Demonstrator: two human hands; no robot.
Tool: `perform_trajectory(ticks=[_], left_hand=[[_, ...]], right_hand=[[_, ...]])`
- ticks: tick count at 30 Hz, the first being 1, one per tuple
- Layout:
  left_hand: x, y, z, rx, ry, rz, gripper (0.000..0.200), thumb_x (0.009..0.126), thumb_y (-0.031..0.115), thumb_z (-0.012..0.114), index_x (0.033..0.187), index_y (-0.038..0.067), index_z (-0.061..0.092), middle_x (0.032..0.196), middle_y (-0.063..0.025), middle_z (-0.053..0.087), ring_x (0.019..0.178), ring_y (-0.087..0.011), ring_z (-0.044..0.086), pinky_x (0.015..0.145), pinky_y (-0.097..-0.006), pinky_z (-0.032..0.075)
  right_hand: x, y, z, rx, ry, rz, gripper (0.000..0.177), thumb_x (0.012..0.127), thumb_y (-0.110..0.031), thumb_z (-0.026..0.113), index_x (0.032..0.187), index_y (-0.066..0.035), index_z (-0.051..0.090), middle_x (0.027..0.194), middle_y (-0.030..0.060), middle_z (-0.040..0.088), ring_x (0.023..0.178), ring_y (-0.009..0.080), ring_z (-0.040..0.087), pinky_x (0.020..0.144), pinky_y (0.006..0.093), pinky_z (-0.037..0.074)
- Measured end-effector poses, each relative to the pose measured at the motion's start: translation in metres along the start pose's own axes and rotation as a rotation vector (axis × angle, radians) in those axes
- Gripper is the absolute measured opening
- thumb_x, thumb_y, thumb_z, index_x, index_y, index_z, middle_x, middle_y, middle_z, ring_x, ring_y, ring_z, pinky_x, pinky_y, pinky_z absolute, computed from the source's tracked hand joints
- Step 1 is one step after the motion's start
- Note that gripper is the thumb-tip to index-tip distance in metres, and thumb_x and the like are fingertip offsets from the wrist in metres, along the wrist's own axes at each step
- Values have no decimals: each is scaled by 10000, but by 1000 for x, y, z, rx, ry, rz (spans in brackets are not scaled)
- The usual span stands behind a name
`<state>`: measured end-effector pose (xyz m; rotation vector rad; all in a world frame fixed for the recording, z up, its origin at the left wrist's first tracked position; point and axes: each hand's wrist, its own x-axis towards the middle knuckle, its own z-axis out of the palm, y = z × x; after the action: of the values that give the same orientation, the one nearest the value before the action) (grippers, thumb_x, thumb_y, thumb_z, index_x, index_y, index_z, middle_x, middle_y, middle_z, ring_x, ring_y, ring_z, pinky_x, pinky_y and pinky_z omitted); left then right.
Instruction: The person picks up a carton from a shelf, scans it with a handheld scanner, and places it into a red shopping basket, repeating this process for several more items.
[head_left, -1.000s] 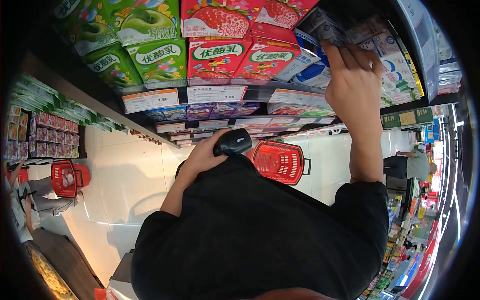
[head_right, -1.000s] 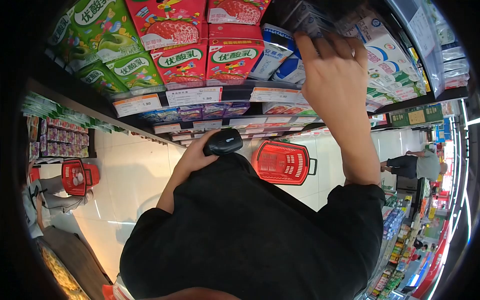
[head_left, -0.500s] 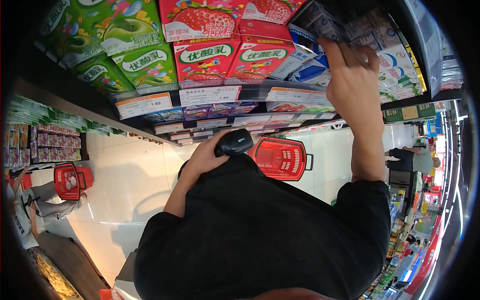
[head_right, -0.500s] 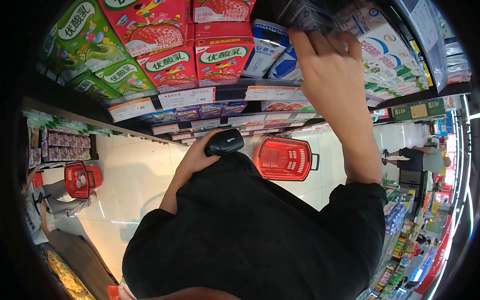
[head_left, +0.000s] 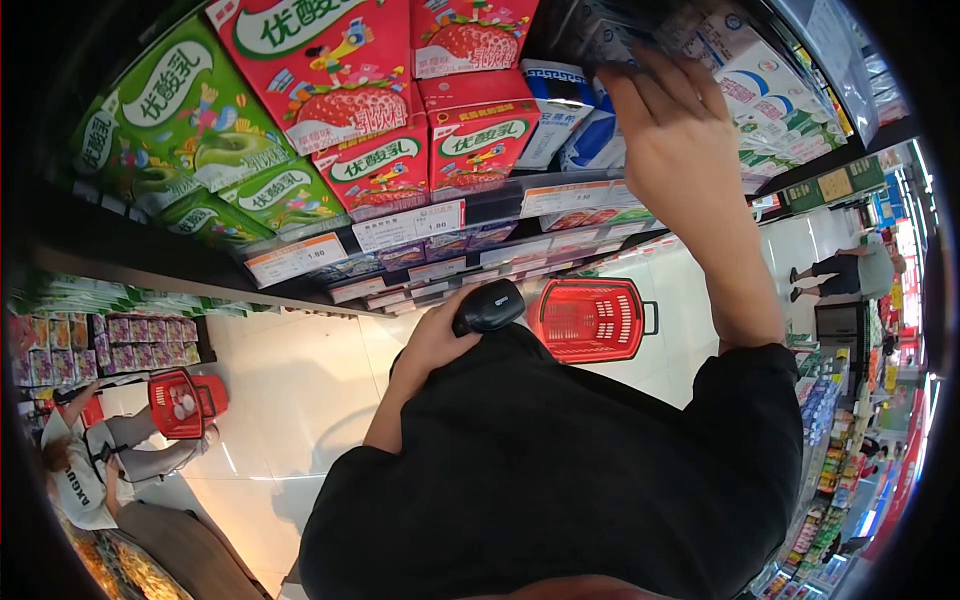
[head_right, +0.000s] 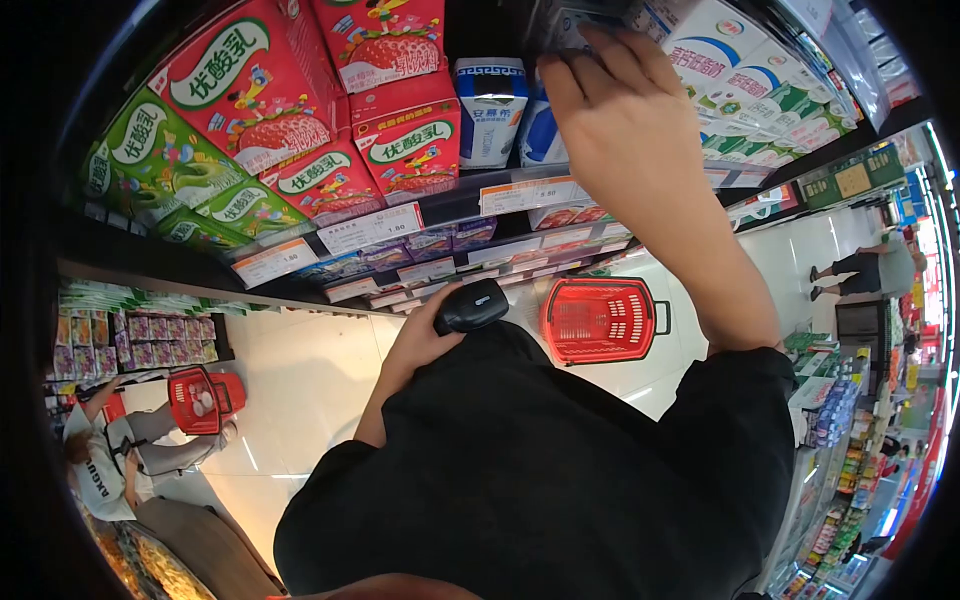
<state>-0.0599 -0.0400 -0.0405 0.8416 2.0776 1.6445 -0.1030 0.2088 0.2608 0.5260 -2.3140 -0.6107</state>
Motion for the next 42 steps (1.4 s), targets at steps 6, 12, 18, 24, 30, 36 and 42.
perform_trajectory(ticks=[6, 12, 18, 24, 30, 36, 42], left_hand=[[-2, 4, -4, 25, -30, -61, 769, 711, 110, 715, 1418, 132, 414, 1272, -211, 587, 1162, -396, 571, 952, -392, 477], [-3, 3, -6, 59, -20, -36, 765, 708, 113, 717, 1412, 132, 416, 1248, -214, 599, 1147, -399, 579, 945, -397, 478], [-2, 2, -7, 118, -43, -45, 759, 713, 119, 719, 1410, 139, 419, 1191, -232, 622, 1110, -395, 603, 919, -398, 491], [-4, -6, -8, 167, -26, -12, 769, 709, 132, 725, 1412, 149, 415, 1138, -241, 640, 1046, -409, 627, 880, -404, 510], [-4, -4, -10, 161, -21, -26, 773, 706, 141, 725, 1413, 149, 412, 1135, -241, 641, 1041, -412, 627, 873, -408, 515], [-3, -5, -10, 189, -19, -3, 763, 705, 144, 723, 1405, 141, 419, 1162, -233, 633, 1055, -414, 619, 882, -419, 512], [-5, -8, -9, 147, 11, -12, 742, 711, 133, 715, 1396, 116, 431, 1184, -215, 634, 1073, -406, 613, 901, -419, 504]], right_hand=[[5, -4, 1, 15, 55, -2, 403, 734, -70, 572, 1125, 5, 631, 1042, 150, 678, 1074, 285, 609, 1024, 408, 399], [16, -13, 11, 493, 224, 67, 367, 806, -164, 599, 1144, -28, 641, 1037, 151, 668, 965, 309, 639, 885, 439, 495], [28, -24, 38, 322, 300, 140, 309, 900, -403, 605, 848, -103, 659, 709, 59, 633, 539, 260, 634, 447, 355, 500], [26, -20, 39, 399, 250, 150, 316, 928, -387, 574, 791, -107, 625, 684, 61, 634, 571, 271, 640, 475, 367, 506], [25, -17, 34, 548, 188, 151, 323, 950, -371, 542, 834, -82, 630, 735, 95, 644, 638, 328, 639, 546, 420, 512], [30, -8, 29, 636, 99, 52, 321, 963, -359, 512, 967, -72, 658, 838, 125, 662, 813, 332, 647, 703, 426, 523], [24, -9, 13, 510, 378, -36, 225, 938, -215, 550, 988, -25, 661, 916, 130, 678, 814, 327, 638, 723, 389, 500]])
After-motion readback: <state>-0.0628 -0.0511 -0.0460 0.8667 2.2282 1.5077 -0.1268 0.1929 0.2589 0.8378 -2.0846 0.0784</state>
